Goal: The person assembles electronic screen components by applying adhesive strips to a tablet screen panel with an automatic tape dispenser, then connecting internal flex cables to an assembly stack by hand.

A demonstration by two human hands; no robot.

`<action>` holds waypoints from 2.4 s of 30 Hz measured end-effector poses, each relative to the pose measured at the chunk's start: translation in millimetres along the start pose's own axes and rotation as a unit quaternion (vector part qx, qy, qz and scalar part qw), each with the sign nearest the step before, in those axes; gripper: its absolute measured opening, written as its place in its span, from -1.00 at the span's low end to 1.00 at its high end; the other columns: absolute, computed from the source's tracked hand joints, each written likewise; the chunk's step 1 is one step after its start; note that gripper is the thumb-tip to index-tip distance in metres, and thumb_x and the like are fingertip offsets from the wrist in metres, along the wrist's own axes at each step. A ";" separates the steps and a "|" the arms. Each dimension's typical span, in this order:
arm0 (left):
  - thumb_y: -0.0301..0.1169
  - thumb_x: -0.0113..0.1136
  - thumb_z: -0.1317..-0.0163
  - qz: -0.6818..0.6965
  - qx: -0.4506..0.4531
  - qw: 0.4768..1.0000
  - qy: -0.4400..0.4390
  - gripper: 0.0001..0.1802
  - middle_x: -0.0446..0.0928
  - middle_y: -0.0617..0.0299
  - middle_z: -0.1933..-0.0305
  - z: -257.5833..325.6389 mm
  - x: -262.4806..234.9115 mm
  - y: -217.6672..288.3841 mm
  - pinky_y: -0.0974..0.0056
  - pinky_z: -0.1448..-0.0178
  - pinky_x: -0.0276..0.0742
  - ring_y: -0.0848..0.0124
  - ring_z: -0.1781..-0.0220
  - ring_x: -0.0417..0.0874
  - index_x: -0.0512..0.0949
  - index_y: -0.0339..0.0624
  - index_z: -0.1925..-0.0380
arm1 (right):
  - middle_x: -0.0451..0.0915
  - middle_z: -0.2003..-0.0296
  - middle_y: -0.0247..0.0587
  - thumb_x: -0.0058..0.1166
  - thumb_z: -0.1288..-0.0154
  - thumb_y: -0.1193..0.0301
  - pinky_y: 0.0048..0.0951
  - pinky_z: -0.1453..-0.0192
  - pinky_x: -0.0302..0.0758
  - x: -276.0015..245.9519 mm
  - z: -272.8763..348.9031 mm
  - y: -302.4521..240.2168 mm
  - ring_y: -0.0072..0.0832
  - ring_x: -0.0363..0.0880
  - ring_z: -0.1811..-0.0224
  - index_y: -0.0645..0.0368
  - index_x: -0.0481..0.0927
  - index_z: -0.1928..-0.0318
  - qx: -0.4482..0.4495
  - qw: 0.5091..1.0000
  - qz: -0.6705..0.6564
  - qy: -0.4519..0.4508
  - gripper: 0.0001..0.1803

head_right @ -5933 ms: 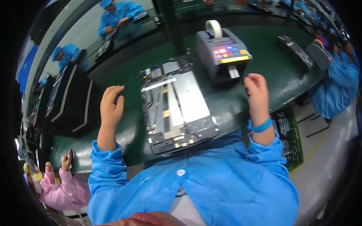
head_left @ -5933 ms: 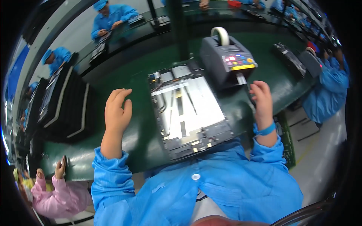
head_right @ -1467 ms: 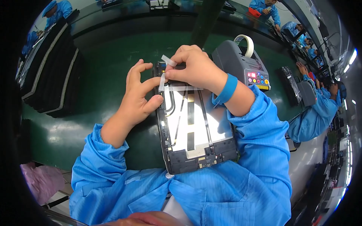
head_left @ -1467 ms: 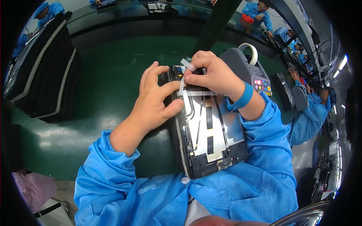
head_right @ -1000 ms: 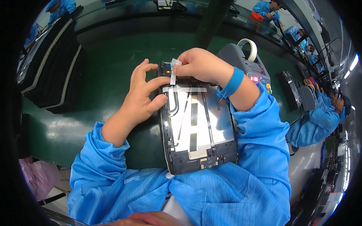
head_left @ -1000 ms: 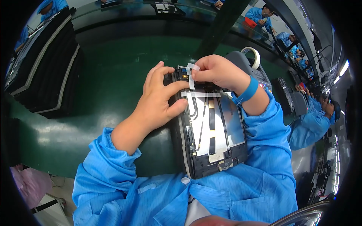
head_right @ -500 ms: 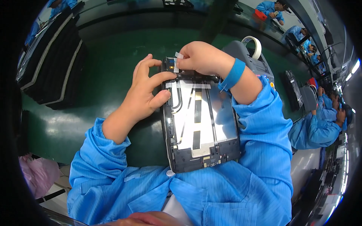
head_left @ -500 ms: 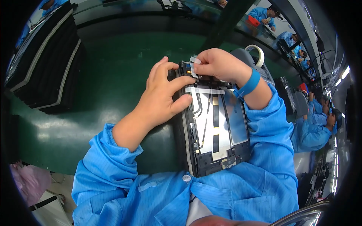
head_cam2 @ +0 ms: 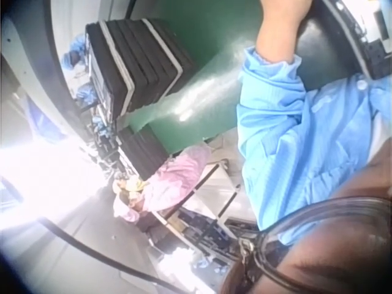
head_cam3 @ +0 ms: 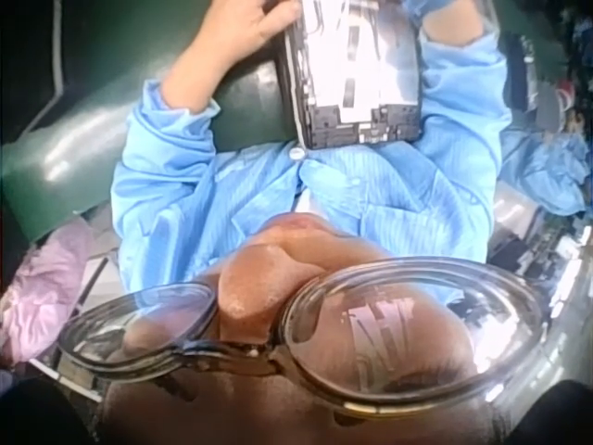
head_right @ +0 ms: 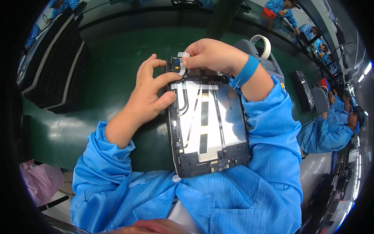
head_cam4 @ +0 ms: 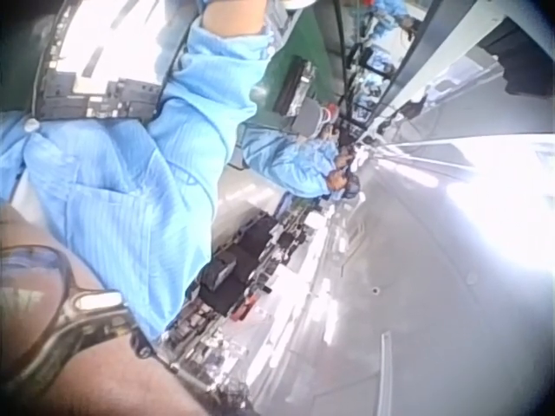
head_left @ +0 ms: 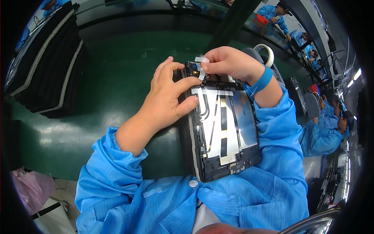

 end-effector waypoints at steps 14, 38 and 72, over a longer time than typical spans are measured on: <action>-0.06 0.16 -0.08 0.000 -0.013 1.000 -0.015 -0.58 0.24 -0.06 -0.15 -1.3 0.3 -0.7 -0.17 -0.36 0.08 -0.22 -0.36 0.08 0.57 0.08 0.07 | 0.54 0.52 -0.34 0.15 -0.21 0.30 -0.55 0.39 0.37 -1.0 -4.9 0.1 -0.63 0.42 0.49 0.30 0.60 0.32 -0.055 0.982 0.165 0.071 -0.74; -0.03 0.13 -0.11 -0.001 -0.009 1.000 -0.019 -0.57 0.23 -0.08 -0.17 -1.1 0.4 -0.5 -0.17 -0.36 0.09 -0.21 -0.36 0.08 0.56 0.07 0.06 | 0.52 0.55 -0.31 0.11 -0.21 0.29 -0.51 0.41 0.37 3.1 -6.7 -3.8 -0.58 0.42 0.51 0.31 0.60 0.31 -0.043 0.977 0.191 0.084 -0.73; -0.08 0.03 -0.16 0.005 -0.013 0.999 -0.034 -0.56 0.21 -0.08 -0.21 1.3 2.1 1.1 -0.14 -0.39 0.02 -0.17 -0.40 0.02 0.52 0.05 -0.01 | 0.56 0.61 -0.15 0.20 0.03 0.33 -0.38 0.45 0.49 3.4 -2.4 -7.4 -0.37 0.57 0.57 0.33 0.53 0.46 0.009 0.963 0.204 0.176 -0.73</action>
Point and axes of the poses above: each hand's wrist, its own z-axis away from the middle knuckle, its own x-axis out of the palm, y = z × x, the point moved 5 cm from there along -z, towards the middle knuckle
